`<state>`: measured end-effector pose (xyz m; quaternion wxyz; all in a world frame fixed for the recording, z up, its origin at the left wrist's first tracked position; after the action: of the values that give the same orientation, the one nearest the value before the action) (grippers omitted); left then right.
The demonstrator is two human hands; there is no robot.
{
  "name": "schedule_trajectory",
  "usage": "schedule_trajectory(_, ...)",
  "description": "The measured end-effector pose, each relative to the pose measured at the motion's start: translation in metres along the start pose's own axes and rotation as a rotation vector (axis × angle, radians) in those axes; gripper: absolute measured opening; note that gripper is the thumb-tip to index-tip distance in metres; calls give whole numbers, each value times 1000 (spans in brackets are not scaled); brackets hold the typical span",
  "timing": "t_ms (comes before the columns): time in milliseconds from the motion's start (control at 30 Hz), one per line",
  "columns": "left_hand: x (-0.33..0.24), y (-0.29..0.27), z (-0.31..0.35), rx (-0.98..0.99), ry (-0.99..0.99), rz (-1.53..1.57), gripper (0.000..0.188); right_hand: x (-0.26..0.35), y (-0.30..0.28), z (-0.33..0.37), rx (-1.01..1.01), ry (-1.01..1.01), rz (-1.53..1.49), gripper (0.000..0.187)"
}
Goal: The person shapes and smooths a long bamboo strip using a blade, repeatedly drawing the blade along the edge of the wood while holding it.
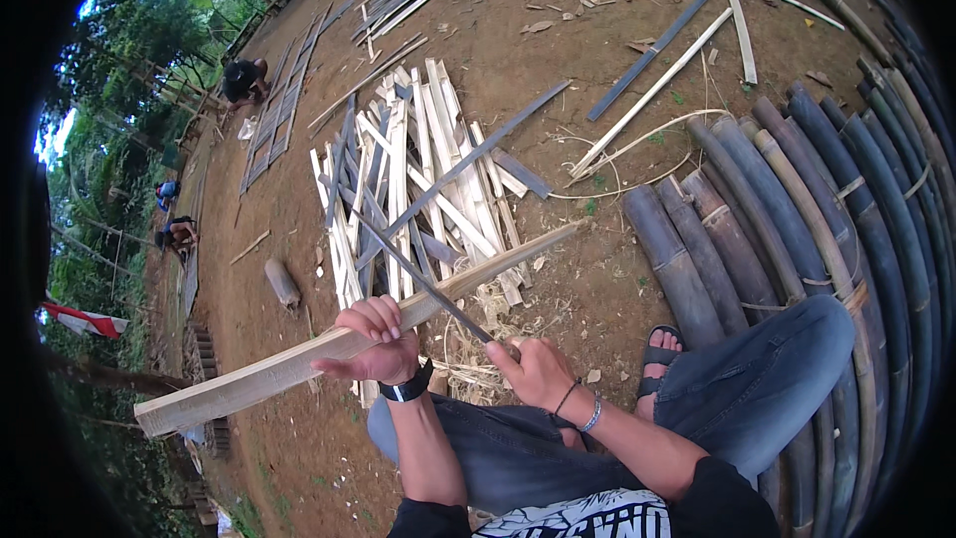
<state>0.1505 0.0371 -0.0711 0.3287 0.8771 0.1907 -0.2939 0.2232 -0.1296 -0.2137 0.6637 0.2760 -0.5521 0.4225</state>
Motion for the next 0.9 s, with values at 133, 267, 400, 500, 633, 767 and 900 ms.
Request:
schedule_trajectory(133,-3,17,-4,24,20,-17,77,25,1,15,-52,-40,-14,55)
schedule_trajectory(267,-2,35,6,83,17,-75,77,20,-10,15,-59,-60,26,53)
schedule_trajectory(400,-1,28,2,16,26,-17,78,23,-10,19,-59,-71,15,51)
schedule_trajectory(500,0,31,5,25,21,-13,78,16,-16,25,-56,-38,1,52)
schedule_trajectory(633,1,34,4,13,25,-37,76,19,-19,22,-32,-32,-10,53)
schedule_trajectory(767,-5,41,-1,19,52,-107,73,37,-16,27,-47,-67,-9,55)
schedule_trajectory(900,-60,46,-20,-86,198,-147,68,13,-32,29,-73,10,33,56)
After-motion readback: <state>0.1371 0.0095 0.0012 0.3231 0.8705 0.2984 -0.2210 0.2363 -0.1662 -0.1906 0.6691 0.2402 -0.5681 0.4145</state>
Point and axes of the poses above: each hand's wrist, its own z-axis away from the middle knuckle, its own y-axis out of the palm, x = y × z, the point moved 9 cm from there along -z, towards the middle knuckle, and after that the axes turned 4 degrees about x, right-handed, at the moved point
